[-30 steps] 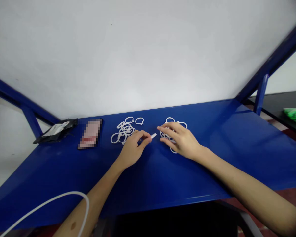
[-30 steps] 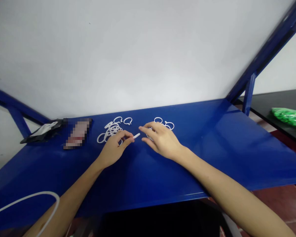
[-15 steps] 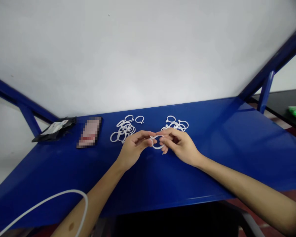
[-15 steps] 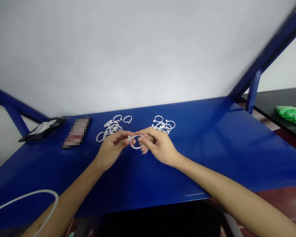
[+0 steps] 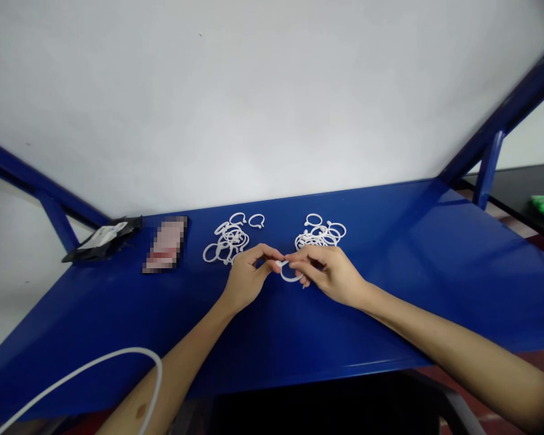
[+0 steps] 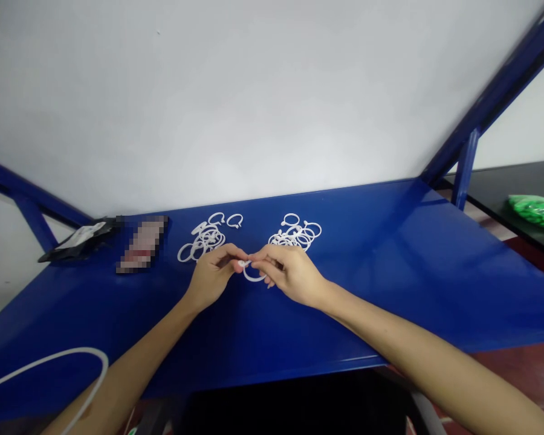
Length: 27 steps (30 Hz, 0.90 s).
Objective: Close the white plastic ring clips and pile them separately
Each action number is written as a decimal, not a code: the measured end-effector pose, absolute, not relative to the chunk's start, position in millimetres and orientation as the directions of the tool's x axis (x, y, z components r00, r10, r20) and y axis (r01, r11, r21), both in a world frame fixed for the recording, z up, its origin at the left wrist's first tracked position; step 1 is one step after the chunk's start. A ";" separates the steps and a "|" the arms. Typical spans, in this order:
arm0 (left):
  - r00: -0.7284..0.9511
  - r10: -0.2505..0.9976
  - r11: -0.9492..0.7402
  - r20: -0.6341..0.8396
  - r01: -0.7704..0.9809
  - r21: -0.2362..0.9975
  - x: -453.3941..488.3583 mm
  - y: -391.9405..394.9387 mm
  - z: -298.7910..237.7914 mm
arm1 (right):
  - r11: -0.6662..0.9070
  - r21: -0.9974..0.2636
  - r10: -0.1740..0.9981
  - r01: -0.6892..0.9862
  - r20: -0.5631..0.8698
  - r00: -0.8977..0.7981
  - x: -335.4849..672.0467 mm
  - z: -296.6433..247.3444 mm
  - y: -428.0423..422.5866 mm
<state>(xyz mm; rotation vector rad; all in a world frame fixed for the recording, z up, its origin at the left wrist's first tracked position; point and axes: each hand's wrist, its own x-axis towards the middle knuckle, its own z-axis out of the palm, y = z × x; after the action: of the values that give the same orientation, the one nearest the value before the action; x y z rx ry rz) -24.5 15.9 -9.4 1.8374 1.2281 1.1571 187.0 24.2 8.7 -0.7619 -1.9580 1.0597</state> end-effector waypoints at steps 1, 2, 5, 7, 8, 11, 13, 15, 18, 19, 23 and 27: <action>0.195 0.917 -0.399 0.349 0.452 0.798 -26.4 19.3 -8.9 | 0.555 -0.807 0.756 0.203 0.387 -0.528 188.9 9.5 27.7; 0.213 0.898 -0.436 0.385 0.546 0.715 -28.6 23.2 -8.5 | 0.629 -0.728 0.728 0.272 0.428 -0.535 191.3 10.2 31.7; 0.248 0.860 -0.432 0.446 0.819 0.378 -36.5 36.6 -9.5 | 0.737 -0.458 0.675 0.496 0.473 -0.566 199.8 10.1 45.5; 0.234 0.874 -0.341 0.426 0.920 0.195 -41.5 44.9 -13.1 | 0.712 -0.314 0.694 0.629 0.456 -0.558 205.5 8.6 54.1; 0.225 0.887 -0.300 0.404 0.945 0.132 -43.5 48.3 -15.4 | 0.688 -0.258 0.708 0.679 0.446 -0.548 207.9 7.7 57.7; 0.239 0.910 -0.264 0.340 0.964 0.028 -46.5 54.2 -21.4 | 0.648 -0.132 0.717 0.750 0.438 -0.543 213.4 6.2 64.7; 0.254 0.913 -0.273 0.319 0.962 0.015 -46.2 54.8 -22.9 | 0.645 -0.070 0.699 0.761 0.455 -0.551 215.3 6.4 66.4; 0.257 0.912 -0.278 0.319 0.960 0.023 -44.3 53.9 -22.2 | 0.645 -0.039 0.679 0.763 0.487 -0.549 215.8 7.3 66.4; 0.272 0.909 -0.296 0.316 0.955 0.032 -40.0 51.6 -18.7 | 0.656 -0.038 0.654 0.754 0.528 -0.542 214.3 8.6 64.9; 0.276 0.911 -0.301 0.308 0.953 0.039 -38.5 50.7 -17.2 | 0.666 -0.042 0.644 0.745 0.536 -0.546 213.3 8.7 64.0; 0.282 0.915 -0.345 0.287 0.917 0.199 -32.7 43.3 -9.7 | 0.739 -0.081 0.596 0.668 0.539 -0.594 206.6 8.2 57.0; 0.261 0.942 -0.329 0.209 0.617 0.715 -26.2 26.0 0.1 | 0.790 -0.269 0.596 0.550 0.543 -0.591 198.6 9.7 45.1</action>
<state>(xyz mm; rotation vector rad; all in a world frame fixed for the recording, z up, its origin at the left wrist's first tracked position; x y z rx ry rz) -26.2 26.0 0.1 2.0379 1.4072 0.8584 198.6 45.1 9.7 -0.8463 -2.3452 0.0953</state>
